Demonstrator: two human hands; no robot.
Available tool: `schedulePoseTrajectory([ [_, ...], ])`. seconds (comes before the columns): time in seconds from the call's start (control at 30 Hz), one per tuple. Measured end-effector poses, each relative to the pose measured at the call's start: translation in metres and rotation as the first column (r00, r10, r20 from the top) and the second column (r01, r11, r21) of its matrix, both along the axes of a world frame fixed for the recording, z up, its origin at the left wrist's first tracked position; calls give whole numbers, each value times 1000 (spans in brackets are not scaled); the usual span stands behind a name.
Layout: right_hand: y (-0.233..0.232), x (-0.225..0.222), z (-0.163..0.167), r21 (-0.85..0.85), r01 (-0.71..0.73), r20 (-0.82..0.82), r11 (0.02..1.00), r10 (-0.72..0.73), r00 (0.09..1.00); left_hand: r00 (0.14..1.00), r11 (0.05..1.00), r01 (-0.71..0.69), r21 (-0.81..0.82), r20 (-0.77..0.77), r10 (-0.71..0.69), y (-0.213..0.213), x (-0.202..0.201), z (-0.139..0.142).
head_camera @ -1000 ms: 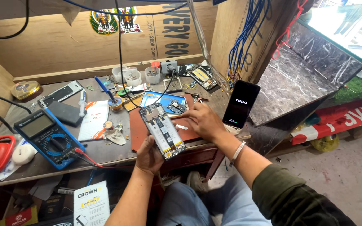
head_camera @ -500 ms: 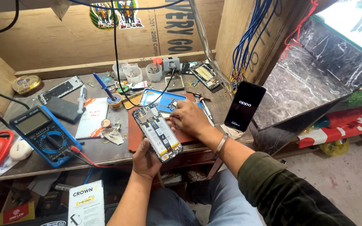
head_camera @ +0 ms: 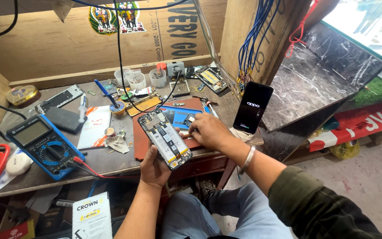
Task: The person peels a protective film from a replacement screen and aligns it with a phone frame at a glass counter, then carries the opened phone chassis to a repair bench and uses a screwdriver to work on the internal components while a multimeter and a second phone sit on the bench.
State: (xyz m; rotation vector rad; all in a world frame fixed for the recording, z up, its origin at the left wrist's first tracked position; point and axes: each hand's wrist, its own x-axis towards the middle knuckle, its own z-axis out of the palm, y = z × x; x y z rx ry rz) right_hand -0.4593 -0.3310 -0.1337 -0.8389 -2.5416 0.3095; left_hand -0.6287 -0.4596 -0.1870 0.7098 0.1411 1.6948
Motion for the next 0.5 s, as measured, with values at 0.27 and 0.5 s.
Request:
schedulePoseTrajectory([
  [0.27,-4,31,-7,-56,-27,-38,998,25,999,998,998,-46,40,51,44,-2,5,3],
  [0.5,15,33,-6,-49,22,-107,999,-27,994,983,996,-91,3,161,90,-21,9,-2],
])
